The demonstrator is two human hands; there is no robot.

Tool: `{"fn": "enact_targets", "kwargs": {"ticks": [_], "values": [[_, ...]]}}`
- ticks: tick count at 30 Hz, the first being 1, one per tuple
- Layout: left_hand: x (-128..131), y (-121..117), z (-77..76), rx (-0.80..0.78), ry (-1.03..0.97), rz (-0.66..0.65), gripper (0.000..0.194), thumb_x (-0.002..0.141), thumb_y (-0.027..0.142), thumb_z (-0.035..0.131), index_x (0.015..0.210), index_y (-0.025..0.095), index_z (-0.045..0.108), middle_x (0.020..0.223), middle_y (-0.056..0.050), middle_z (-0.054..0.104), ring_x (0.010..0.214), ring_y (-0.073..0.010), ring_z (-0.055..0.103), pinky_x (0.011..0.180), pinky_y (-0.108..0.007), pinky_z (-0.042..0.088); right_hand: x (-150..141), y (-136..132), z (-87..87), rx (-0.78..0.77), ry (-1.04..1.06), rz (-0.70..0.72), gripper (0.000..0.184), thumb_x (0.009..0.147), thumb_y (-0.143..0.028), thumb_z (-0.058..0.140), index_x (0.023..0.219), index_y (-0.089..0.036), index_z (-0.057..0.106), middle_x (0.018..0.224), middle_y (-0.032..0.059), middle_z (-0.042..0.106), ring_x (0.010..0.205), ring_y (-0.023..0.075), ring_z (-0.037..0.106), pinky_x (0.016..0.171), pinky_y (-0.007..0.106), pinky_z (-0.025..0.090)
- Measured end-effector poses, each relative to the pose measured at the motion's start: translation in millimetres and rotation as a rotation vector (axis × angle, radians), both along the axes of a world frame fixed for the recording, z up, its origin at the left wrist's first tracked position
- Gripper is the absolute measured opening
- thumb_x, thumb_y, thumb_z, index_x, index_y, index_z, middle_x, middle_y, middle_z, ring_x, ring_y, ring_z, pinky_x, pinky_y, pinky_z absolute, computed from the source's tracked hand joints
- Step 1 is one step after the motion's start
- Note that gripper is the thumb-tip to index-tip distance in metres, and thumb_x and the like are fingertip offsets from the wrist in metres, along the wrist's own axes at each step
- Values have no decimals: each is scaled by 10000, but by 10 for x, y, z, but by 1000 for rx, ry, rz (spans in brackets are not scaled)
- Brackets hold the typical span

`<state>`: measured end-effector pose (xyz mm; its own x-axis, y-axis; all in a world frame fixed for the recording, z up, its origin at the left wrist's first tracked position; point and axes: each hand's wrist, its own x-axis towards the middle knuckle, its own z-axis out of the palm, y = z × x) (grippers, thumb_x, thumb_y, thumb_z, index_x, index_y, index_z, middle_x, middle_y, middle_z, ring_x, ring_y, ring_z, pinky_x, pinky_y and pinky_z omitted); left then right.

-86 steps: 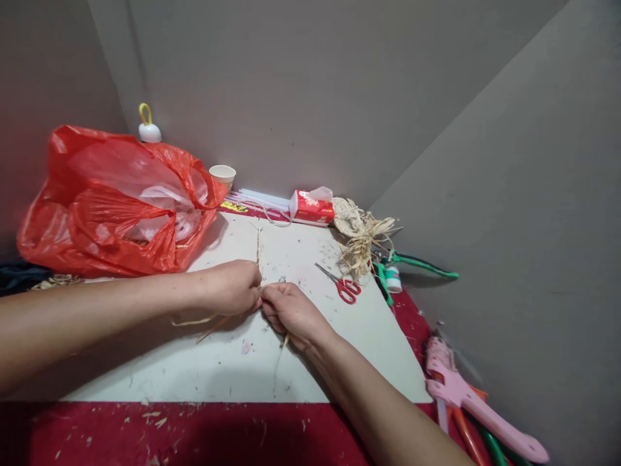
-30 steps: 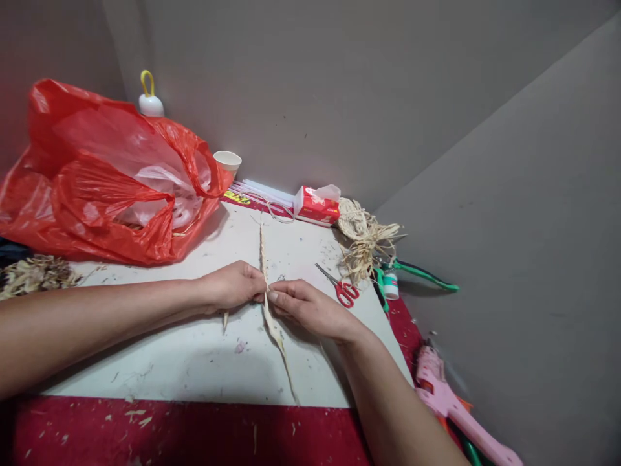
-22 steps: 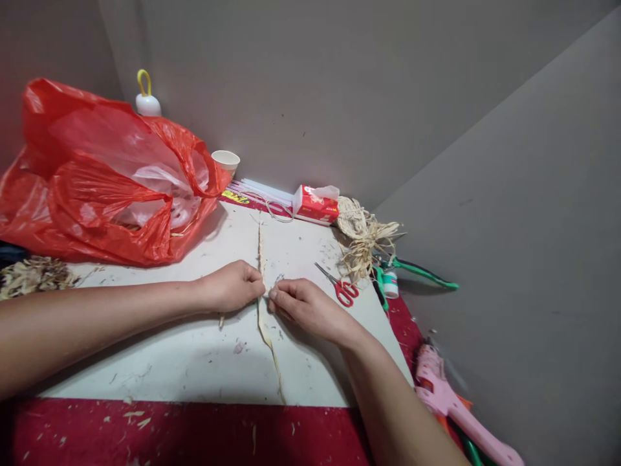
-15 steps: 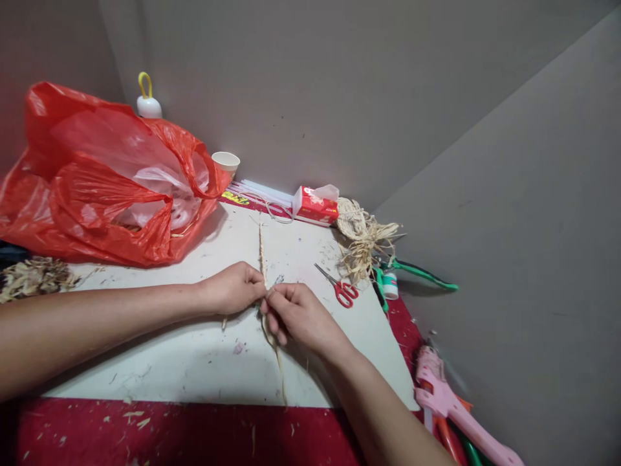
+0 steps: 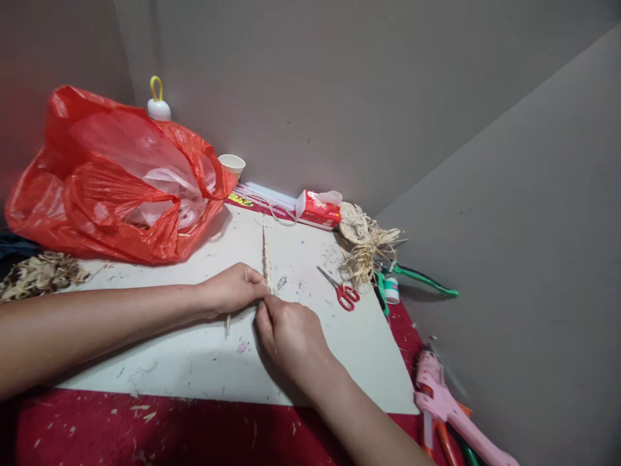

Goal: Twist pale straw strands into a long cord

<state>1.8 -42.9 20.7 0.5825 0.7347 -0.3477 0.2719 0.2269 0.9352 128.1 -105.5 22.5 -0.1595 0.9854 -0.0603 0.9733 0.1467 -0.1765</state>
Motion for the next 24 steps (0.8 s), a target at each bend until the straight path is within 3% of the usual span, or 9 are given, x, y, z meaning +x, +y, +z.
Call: {"fn": "enact_targets", "kwargs": {"ticks": [4,7,9,11,13,14,16,18,24], "values": [[-9,-8,-11,-1,-5,19,211,701,271,525,534,158,462,425,78,368,392,-44,260,405,-201,170,-30,-103,125,-81,-3,174,210,877,-200,418,742,-166,575,644,92,643,479,150,487,503,303,181],[-29,-4,7,-29,-17,6,205,717,313,538,598,148,516,440,72,406,389,-50,286,400,-202,191,62,-171,303,-191,205,331,297,877,-285,471,605,-178,523,559,34,579,461,114,427,488,273,216],[-51,4,27,-59,-67,-11,214,717,328,556,605,153,504,442,75,401,383,-50,291,395,-202,191,175,-147,397,-201,438,255,394,881,-366,472,534,-178,488,492,3,509,447,99,399,470,250,241],[-73,13,45,-89,-108,-32,223,719,331,573,607,160,485,430,83,379,368,-46,266,387,-204,170,289,-58,419,-107,659,31,408,880,-396,464,537,-178,505,482,-6,487,438,95,408,458,234,276],[-88,20,51,-101,-129,-51,231,728,341,581,621,162,483,419,92,351,358,-42,233,383,-206,144,363,65,356,-81,832,-150,330,864,-401,484,637,-175,566,547,-3,538,418,91,431,437,228,299],[-92,24,49,-96,-139,-66,236,738,352,578,632,159,492,423,92,352,361,-41,230,386,-205,143,380,125,301,-146,908,-176,292,854,-409,496,707,-173,587,589,0,565,398,84,428,416,226,294],[-96,32,35,-58,-173,-111,261,768,372,551,638,150,506,457,77,390,387,-42,261,403,-199,174,375,221,174,-375,1043,-131,298,854,-439,489,776,-168,587,612,-2,576,357,67,379,374,217,249],[-104,46,17,-4,-187,-150,275,791,372,525,636,145,504,503,62,426,424,-46,299,428,-193,211,345,274,66,-547,1135,-75,355,859,-468,473,705,-158,552,537,-21,522,349,52,300,360,208,194],[-167,117,20,174,-28,-260,249,836,329,446,707,141,547,587,43,457,499,-66,343,479,-192,262,333,323,-48,-730,1275,-69,357,837,-482,506,683,-161,522,423,-110,235,372,49,139,356,192,111]]}}
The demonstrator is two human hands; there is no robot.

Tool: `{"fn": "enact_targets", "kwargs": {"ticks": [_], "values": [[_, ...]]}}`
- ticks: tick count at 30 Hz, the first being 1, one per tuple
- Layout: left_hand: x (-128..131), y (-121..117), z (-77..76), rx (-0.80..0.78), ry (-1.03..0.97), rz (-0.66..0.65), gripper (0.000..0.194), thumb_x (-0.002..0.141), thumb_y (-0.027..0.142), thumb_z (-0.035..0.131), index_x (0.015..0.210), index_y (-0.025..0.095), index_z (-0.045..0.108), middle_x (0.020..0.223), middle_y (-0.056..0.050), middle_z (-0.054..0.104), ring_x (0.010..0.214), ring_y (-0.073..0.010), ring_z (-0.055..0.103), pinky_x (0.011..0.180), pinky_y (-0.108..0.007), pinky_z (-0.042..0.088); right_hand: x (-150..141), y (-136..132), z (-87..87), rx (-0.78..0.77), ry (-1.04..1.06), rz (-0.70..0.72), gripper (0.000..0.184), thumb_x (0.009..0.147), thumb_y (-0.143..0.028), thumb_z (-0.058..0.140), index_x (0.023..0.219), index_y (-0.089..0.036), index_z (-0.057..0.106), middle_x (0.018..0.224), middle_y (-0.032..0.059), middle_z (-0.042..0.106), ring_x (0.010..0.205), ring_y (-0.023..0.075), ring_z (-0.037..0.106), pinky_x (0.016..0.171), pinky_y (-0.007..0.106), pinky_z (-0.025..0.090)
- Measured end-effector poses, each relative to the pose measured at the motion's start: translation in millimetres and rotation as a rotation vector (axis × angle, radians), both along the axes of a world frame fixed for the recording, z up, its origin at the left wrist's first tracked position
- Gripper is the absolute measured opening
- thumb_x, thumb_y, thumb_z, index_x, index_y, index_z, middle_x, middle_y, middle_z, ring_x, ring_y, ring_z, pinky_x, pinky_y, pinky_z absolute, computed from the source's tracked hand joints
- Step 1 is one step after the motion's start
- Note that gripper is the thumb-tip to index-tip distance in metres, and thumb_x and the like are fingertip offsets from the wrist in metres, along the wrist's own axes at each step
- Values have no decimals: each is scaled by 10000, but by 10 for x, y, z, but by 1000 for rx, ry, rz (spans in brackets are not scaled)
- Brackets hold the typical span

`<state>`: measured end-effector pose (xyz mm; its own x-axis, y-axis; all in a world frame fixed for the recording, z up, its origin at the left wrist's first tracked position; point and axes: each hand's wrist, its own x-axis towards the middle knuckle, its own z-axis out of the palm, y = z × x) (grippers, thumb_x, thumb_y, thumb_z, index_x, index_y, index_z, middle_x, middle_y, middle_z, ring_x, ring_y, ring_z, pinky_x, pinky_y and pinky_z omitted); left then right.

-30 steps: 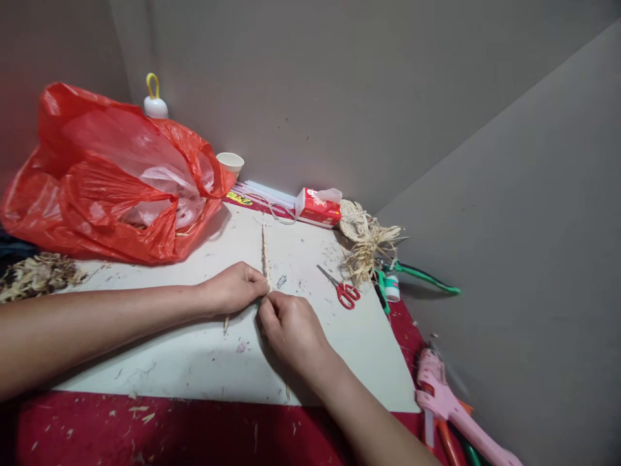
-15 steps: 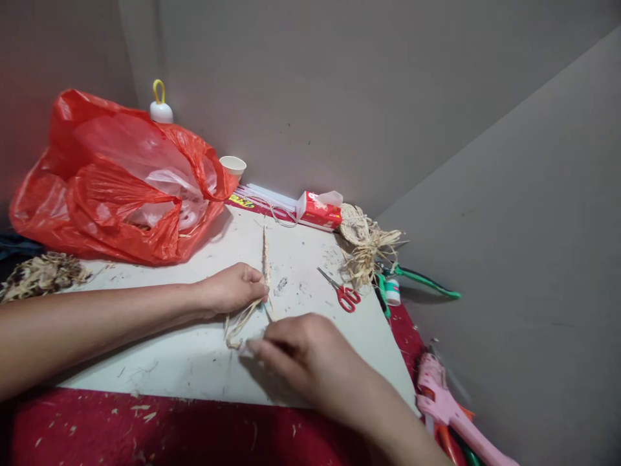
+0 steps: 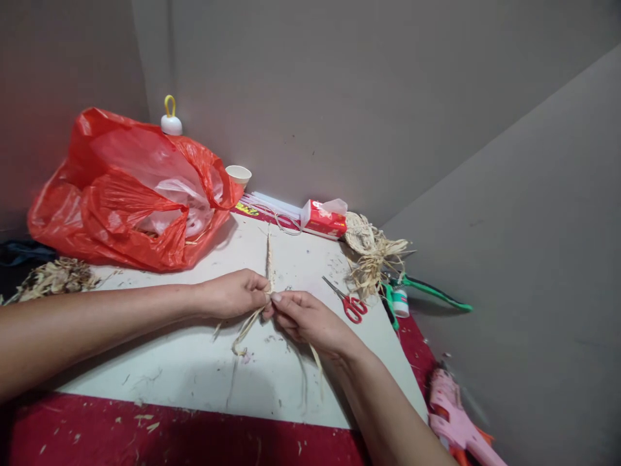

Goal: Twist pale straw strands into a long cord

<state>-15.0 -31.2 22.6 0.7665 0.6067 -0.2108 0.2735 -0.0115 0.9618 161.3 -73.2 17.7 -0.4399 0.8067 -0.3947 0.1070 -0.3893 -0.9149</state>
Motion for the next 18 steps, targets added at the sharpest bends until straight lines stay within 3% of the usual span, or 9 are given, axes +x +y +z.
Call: {"fn": "enact_targets", "kwargs": {"ticks": [5,10,14,18], "values": [[-19,21,57,209,145,-58,186,820,252,429,671,158,488,583,54,399,532,-76,351,498,-193,271,-11,32,-26,-45,35,-4,333,815,-373,521,560,-175,437,416,-100,258,361,41,153,344,190,112],[20,-20,131,338,288,-38,171,774,195,423,620,157,487,551,49,421,535,-84,372,497,-195,271,-130,6,-63,-2,-17,-148,236,730,-252,496,514,-155,497,370,-86,314,331,34,205,338,190,132],[61,-50,206,318,390,-12,139,716,177,450,599,155,521,511,42,456,494,-89,392,475,-200,289,-206,-26,-73,-3,-50,-241,196,682,-244,486,508,-157,514,346,-92,309,310,37,204,324,197,106],[98,-96,296,108,469,-74,165,726,189,408,593,160,500,505,11,524,391,-101,434,408,-214,320,-229,-59,-63,-21,-16,-294,269,677,-260,503,448,-192,380,350,-92,308,302,31,205,315,195,94]]}}
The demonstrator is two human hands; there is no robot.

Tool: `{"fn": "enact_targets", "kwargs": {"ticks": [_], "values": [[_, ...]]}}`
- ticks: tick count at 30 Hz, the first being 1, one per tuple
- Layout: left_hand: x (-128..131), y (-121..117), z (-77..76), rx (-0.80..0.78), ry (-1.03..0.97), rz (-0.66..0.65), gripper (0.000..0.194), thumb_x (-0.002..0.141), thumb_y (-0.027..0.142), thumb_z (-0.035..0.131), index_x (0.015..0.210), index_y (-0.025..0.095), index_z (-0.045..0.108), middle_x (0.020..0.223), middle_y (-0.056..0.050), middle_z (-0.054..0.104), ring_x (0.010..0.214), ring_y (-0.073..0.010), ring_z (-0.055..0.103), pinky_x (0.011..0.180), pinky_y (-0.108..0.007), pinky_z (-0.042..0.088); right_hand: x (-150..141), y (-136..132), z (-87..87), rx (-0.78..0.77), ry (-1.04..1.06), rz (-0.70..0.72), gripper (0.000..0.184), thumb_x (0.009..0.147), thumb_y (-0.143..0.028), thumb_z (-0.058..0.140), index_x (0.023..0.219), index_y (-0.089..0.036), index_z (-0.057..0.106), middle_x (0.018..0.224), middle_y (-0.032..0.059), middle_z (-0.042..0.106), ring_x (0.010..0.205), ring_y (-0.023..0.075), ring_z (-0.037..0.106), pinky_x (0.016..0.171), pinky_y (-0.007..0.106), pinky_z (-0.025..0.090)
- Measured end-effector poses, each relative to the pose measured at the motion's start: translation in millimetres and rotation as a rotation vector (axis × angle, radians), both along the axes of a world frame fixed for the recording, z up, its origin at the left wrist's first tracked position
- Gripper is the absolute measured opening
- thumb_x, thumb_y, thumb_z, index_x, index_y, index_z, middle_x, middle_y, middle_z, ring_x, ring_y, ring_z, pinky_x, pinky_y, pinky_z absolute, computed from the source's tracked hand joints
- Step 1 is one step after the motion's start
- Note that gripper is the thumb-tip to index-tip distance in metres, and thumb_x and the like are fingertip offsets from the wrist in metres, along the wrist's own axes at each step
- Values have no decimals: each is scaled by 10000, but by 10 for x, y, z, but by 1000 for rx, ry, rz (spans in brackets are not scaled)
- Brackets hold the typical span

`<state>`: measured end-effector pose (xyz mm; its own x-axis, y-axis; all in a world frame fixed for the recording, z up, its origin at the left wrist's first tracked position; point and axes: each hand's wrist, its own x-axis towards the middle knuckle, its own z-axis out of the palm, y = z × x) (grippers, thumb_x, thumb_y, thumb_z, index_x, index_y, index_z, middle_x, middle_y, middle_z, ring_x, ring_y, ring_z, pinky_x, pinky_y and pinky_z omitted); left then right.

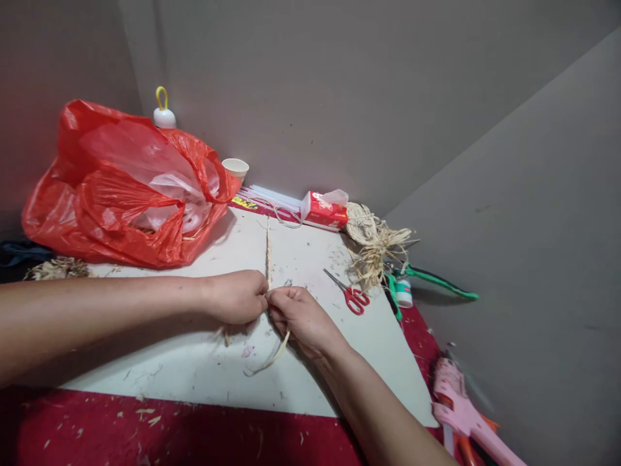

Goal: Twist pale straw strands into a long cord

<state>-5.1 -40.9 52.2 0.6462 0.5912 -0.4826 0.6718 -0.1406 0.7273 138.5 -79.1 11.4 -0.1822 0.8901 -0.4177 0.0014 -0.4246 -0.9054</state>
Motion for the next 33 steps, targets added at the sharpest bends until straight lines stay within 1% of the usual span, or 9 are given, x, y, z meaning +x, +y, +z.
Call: {"fn": "enact_targets", "kwargs": {"ticks": [3,8,14,21,25,26,28,31,33], "values": [[25,-55,21,-140,0,7,162,725,169,365,652,156,509,552,-20,576,357,-126,476,370,-235,357,-2,-22,9,-33,80,-2,281,701,-283,522,479,-194,373,358,-99,298,309,30,194,318,189,98],[66,-151,-68,-161,-60,103,129,686,113,374,697,142,499,554,-22,574,373,-128,516,370,-225,399,-12,-52,5,-107,215,-7,298,701,-290,568,522,-195,350,388,-114,284,313,16,167,328,177,88],[105,-261,-115,-93,-166,153,135,710,123,411,771,136,530,627,-19,591,424,-116,542,357,-190,376,-11,-80,-35,-37,243,-16,319,691,-262,589,474,-185,369,354,-94,293,298,53,368,316,173,138],[-118,-129,135,-227,-96,161,267,805,363,435,822,133,569,488,2,555,425,-139,530,441,-229,408,68,-46,-1,-108,319,26,170,695,-254,629,614,-140,533,400,-124,236,330,10,149,328,161,86],[-269,84,157,340,-181,312,214,778,300,462,713,139,588,594,-5,583,533,-105,509,519,-203,370,98,-27,19,-126,307,72,187,725,-291,638,690,-113,591,413,-125,222,344,12,138,336,165,80],[-266,110,130,403,-205,331,180,760,273,480,734,140,599,651,-9,600,580,-106,518,545,-200,371,100,-25,21,-127,304,79,194,728,-297,641,696,-111,595,415,-125,220,346,13,136,338,165,81],[-207,114,47,312,-214,306,163,743,259,487,761,145,603,677,-7,599,579,-104,510,540,-200,364,103,-25,22,-121,304,96,204,738,-305,639,699,-110,596,417,-125,217,350,13,131,341,166,80],[-64,45,-100,-55,-194,208,193,772,269,405,683,162,538,527,23,506,423,-91,412,453,-210,317,113,-24,21,-104,309,125,215,748,-309,636,670,-116,579,418,-122,223,354,13,127,346,166,76],[2,-2,-171,-108,-207,184,219,793,281,370,642,174,487,473,40,436,393,-90,364,442,-214,302,129,-21,23,-102,300,135,235,740,-317,652,646,-123,558,424,-120,226,359,13,129,350,168,75]]}}
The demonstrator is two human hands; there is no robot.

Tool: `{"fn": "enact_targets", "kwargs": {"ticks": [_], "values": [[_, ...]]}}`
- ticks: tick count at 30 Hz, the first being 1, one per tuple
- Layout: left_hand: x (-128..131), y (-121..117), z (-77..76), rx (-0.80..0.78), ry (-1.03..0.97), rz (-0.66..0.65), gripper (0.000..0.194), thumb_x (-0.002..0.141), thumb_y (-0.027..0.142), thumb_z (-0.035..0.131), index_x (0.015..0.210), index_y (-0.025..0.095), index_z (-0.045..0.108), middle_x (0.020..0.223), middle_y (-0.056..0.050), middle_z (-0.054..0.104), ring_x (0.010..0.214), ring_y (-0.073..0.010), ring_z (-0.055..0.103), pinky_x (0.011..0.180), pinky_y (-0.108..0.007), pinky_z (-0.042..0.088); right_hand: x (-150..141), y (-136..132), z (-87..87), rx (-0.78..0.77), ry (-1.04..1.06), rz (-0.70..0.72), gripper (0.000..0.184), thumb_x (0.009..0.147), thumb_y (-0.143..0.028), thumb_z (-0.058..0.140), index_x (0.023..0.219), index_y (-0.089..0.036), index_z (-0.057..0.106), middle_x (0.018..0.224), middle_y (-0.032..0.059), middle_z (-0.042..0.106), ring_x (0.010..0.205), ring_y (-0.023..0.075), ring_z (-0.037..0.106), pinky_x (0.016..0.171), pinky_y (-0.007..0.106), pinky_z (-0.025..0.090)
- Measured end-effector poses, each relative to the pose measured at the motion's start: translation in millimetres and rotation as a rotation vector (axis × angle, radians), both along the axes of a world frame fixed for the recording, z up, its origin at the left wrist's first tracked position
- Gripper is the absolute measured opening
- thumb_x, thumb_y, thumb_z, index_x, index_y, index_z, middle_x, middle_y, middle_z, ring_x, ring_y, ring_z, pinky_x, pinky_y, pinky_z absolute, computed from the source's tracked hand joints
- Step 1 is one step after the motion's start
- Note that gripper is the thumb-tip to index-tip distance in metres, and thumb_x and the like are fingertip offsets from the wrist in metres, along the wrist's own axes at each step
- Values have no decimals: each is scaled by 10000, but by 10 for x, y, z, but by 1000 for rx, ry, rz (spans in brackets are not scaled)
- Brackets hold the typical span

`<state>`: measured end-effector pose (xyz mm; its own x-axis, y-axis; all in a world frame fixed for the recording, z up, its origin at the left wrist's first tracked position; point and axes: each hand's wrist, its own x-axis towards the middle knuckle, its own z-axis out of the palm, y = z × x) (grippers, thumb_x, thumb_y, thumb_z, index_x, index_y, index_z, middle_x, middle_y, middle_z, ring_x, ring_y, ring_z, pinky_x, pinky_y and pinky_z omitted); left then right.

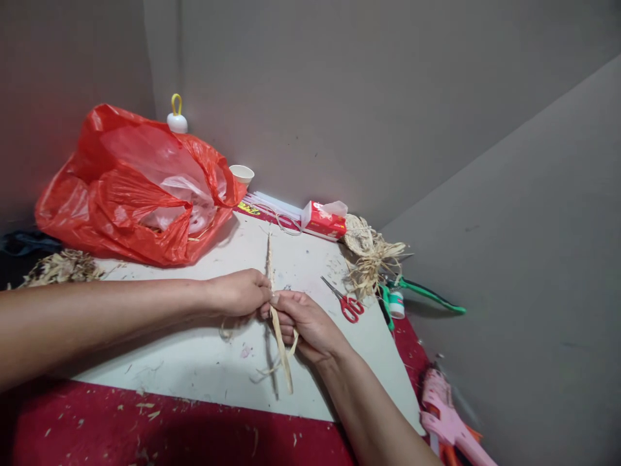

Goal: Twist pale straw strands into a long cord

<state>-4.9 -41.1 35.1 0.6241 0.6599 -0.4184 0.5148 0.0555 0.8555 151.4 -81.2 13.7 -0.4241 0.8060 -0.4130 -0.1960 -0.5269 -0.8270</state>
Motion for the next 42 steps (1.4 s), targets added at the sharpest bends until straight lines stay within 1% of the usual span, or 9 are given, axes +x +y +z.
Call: {"fn": "enact_targets", "kwargs": {"ticks": [5,8,12,17,21,25,30,36,42], "values": [[-9,-3,-35,332,-12,-77,251,821,255,369,628,165,502,597,12,519,557,-109,450,587,-224,359,46,14,9,19,-54,38,295,766,-411,632,684,-137,561,426,-123,208,367,28,119,359,188,81],[-37,49,-16,384,20,-129,259,829,248,371,644,164,532,628,6,550,598,-116,474,605,-218,354,65,20,11,64,-124,67,304,774,-431,615,705,-138,572,417,-117,233,374,40,144,373,199,113],[-33,131,-2,260,-14,-158,265,825,287,412,677,154,588,598,21,516,551,-97,421,551,-204,324,103,29,22,180,-262,122,289,813,-418,560,709,-148,563,439,-96,285,397,54,181,394,207,118],[-4,187,-9,-109,-119,-114,250,789,294,437,679,142,603,489,59,343,404,-66,238,395,-216,177,150,34,75,357,-534,181,272,854,-378,484,752,-148,586,512,-67,329,450,73,250,425,204,180],[6,175,-56,-325,-201,-47,186,756,271,468,674,146,580,481,71,331,358,-50,190,340,-213,126,147,17,96,512,-690,212,233,874,-285,434,734,-157,569,584,-37,400,532,92,332,497,200,279],[24,143,-98,-357,-196,-20,179,770,293,498,651,166,537,395,86,306,318,-51,183,322,-208,125,136,-14,97,646,-811,208,238,874,-234,418,680,-166,539,632,-6,483,587,113,400,540,207,313],[52,99,-60,-249,-125,24,181,769,258,481,606,178,476,374,93,280,306,-47,178,327,-206,110,175,-38,153,727,-939,231,260,880,-240,415,652,-177,521,628,-1,512,589,122,419,552,220,306],[67,72,-77,-56,-56,11,211,761,274,480,580,178,432,438,84,308,354,-44,237,354,-183,175,226,-31,189,661,-956,155,280,846,-265,457,581,-180,422,552,-30,436,545,105,381,511,214,284],[67,19,-129,-17,-76,22,242,787,335,455,640,160,533,446,69,387,342,-48,255,350,-190,171,49,-87,91,242,-659,79,242,818,-296,413,653,-174,542,412,-56,407,349,85,333,389,212,245]]}}
